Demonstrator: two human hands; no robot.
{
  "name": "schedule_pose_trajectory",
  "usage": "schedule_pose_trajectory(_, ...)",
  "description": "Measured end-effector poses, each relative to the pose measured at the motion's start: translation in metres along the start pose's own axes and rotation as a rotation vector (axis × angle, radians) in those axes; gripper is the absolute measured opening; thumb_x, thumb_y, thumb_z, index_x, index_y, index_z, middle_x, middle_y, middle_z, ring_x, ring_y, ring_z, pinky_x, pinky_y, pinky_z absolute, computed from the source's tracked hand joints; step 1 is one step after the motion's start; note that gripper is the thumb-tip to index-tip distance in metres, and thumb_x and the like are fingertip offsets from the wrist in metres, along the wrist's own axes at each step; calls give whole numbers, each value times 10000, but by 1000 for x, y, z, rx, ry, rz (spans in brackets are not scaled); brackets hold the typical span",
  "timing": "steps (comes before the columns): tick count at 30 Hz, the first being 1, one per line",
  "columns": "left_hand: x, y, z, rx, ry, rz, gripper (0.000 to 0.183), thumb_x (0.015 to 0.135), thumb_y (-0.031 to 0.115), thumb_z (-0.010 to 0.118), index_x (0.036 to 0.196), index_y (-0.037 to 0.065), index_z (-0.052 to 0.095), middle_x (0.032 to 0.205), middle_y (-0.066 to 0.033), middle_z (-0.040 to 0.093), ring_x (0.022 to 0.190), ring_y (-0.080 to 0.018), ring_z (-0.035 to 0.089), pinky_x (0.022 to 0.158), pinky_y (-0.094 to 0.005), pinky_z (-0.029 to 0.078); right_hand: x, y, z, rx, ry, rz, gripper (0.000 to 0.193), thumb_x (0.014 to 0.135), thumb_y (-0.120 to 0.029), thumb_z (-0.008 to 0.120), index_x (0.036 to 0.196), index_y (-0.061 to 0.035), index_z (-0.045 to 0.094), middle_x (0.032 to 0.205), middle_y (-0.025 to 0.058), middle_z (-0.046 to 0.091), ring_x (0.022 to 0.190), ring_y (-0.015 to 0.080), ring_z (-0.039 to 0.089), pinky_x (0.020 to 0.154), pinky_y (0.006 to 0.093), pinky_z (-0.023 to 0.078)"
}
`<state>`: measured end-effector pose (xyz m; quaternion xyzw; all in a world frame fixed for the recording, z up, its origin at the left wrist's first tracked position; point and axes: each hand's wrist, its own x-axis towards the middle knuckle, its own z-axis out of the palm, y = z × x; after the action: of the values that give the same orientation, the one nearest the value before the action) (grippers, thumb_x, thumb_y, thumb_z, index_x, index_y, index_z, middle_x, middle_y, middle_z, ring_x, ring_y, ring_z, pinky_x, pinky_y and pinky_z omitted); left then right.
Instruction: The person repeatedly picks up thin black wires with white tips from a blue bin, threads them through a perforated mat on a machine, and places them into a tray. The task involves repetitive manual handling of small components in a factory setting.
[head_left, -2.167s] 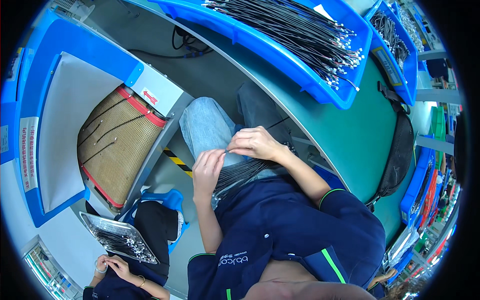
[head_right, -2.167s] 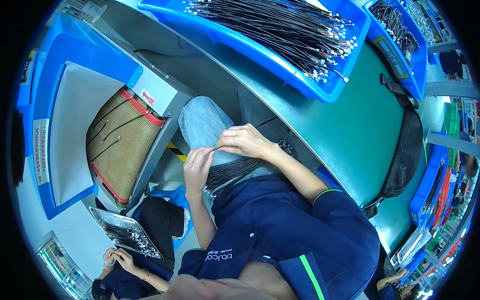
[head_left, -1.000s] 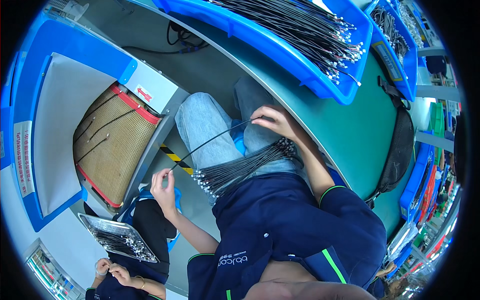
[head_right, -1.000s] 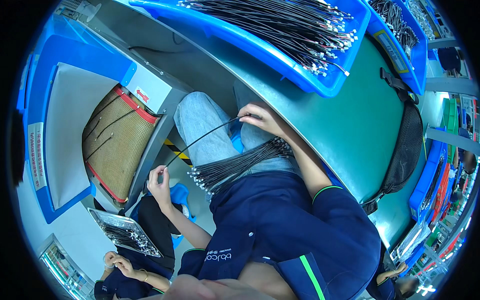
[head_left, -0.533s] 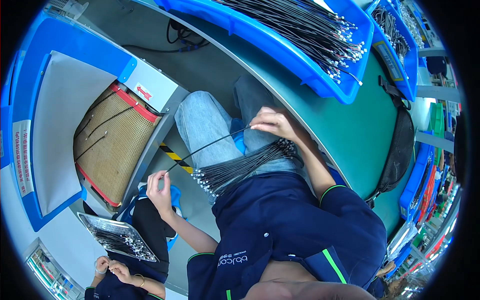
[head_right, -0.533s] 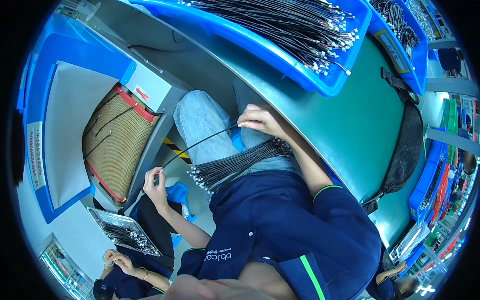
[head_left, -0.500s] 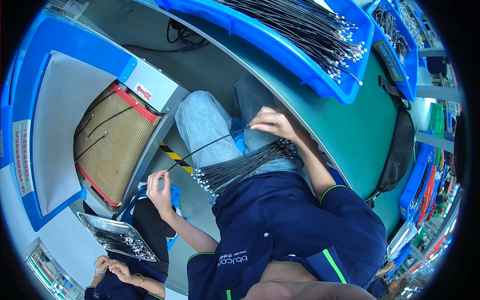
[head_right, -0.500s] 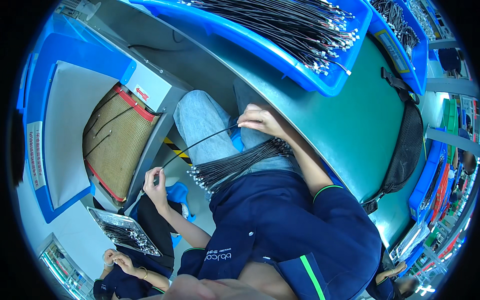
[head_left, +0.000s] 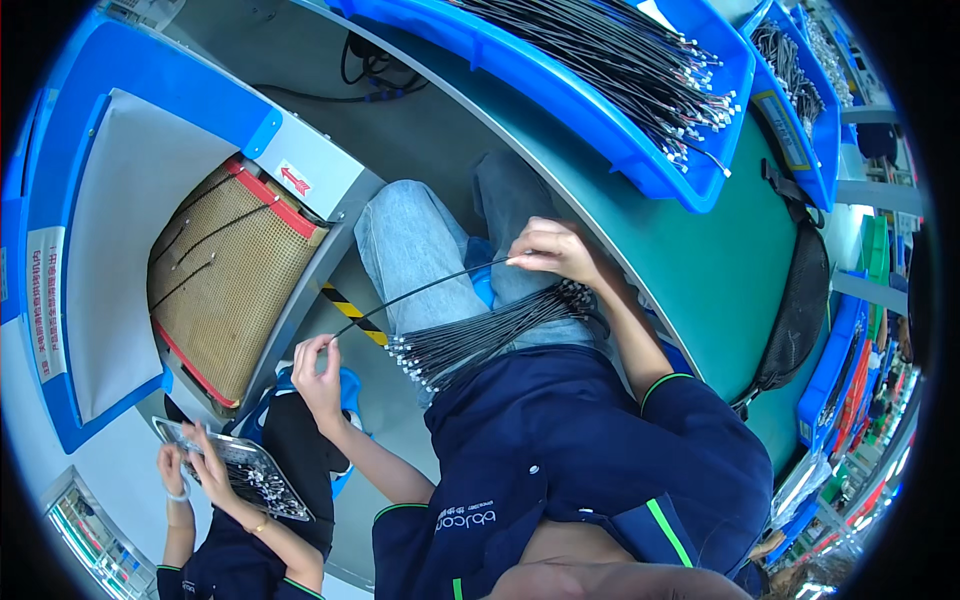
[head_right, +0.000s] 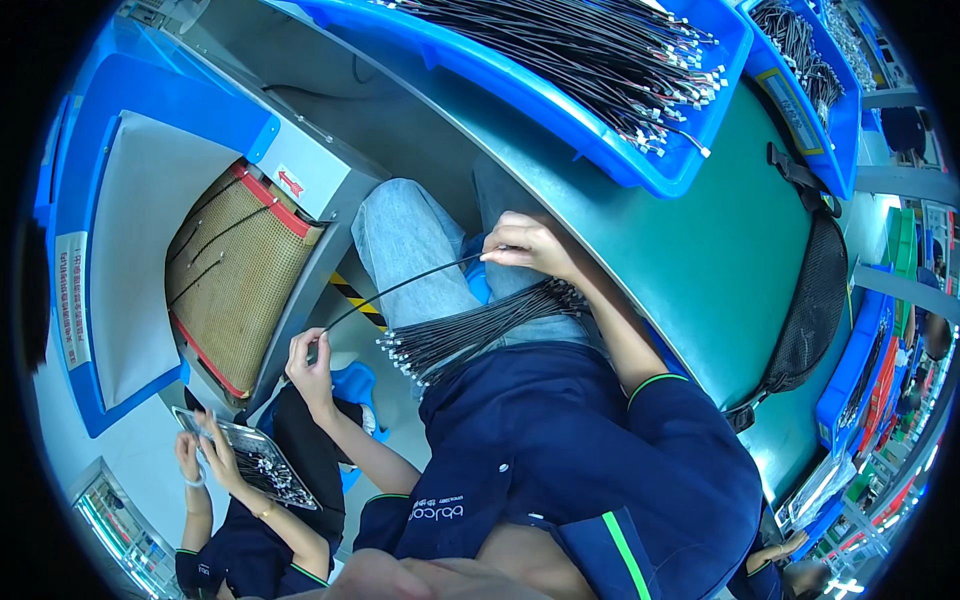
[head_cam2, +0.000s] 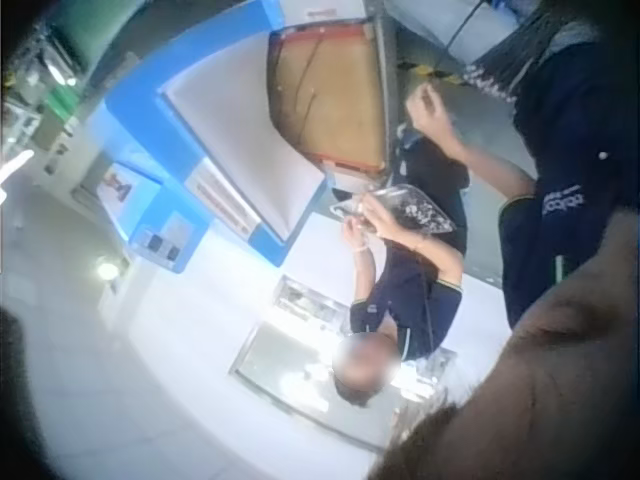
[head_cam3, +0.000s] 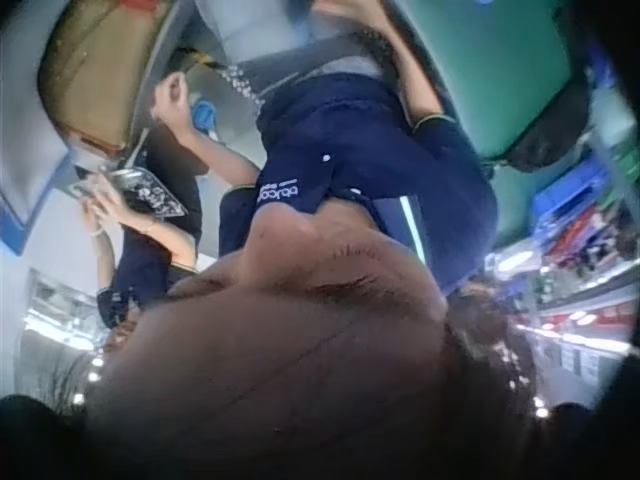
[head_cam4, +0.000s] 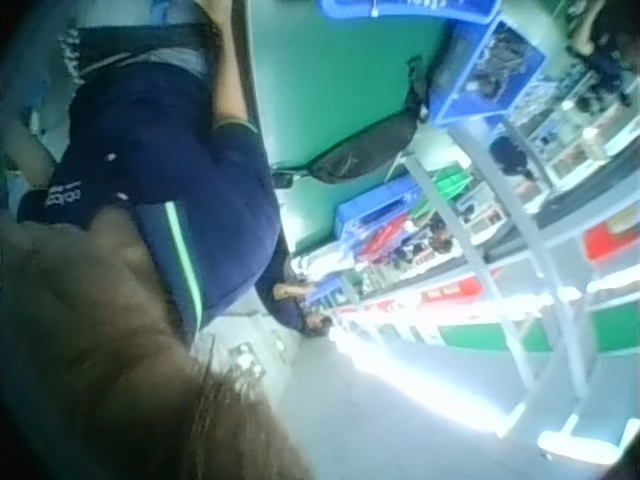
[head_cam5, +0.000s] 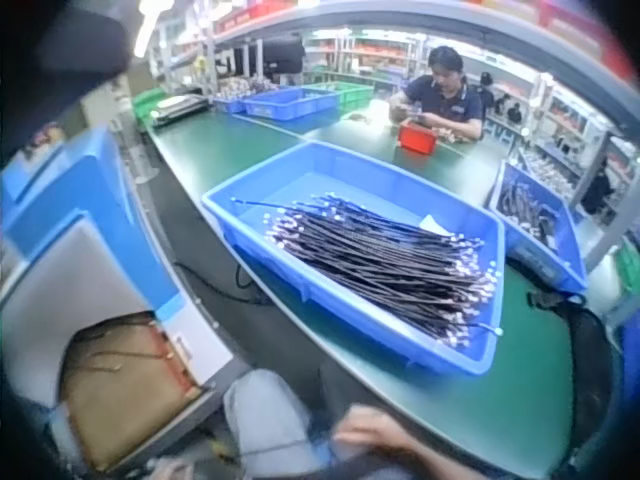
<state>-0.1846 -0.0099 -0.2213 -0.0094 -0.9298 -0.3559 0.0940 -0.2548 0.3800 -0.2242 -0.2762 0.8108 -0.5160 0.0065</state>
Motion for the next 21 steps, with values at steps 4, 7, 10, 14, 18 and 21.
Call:
schedule_pose_trajectory(4,9,3,-2,10,-8,4,99,774,-29,669,865,-10,635,836,-100,650,756,-221,613,697,-309,489,3,-4,0,1,-8,30,106,768,-65,720,856,-24,679,772,70,612,743,203,603,636,308,471)
schedule_pose_trajectory(7,27,5,-3,6,-25,34,92,775,-12,665,860,-2,633,844,-104,648,789,-246,614,720,-323,485,2,2,2,-9,-7,55,113,771,-51,714,873,-15,681,805,73,620,777,196,600,668,303,472)
schedule_pose_trajectory(10,55,10,-25,73,-39,90,86,786,18,657,868,3,637,855,-109,650,823,-266,614,744,-338,480,20,1,11,-63,117,-25,116,729,-4,738,834,-5,690,790,71,663,735,185,620,650,290,485)
schedule_pose_trajectory(14,110,0,-39,154,-22,122,127,822,102,645,911,12,647,900,-132,648,844,-291,617,749,-359,479,47,0,27,-121,251,38,109,750,-30,728,853,-30,692,797,71,653,754,197,607,675,305,479)
schedule_pose_trajectory(18,155,-36,-76,228,-75,63,152,851,150,632,938,26,649,931,-125,649,880,-280,622,795,-348,469,91,-9,65,-203,297,-27,91,753,-114,738,806,-66,682,807,57,654,769,213,612,701,316,497)
schedule_pose_trajectory(21,176,-68,-99,205,-62,14,163,847,151,640,949,24,647,927,-111,649,872,-232,625,769,-321,471,121,-14,97,-166,341,-71,88,764,-131,726,819,-85,675,825,45,648,813,219,608,706,329,501)
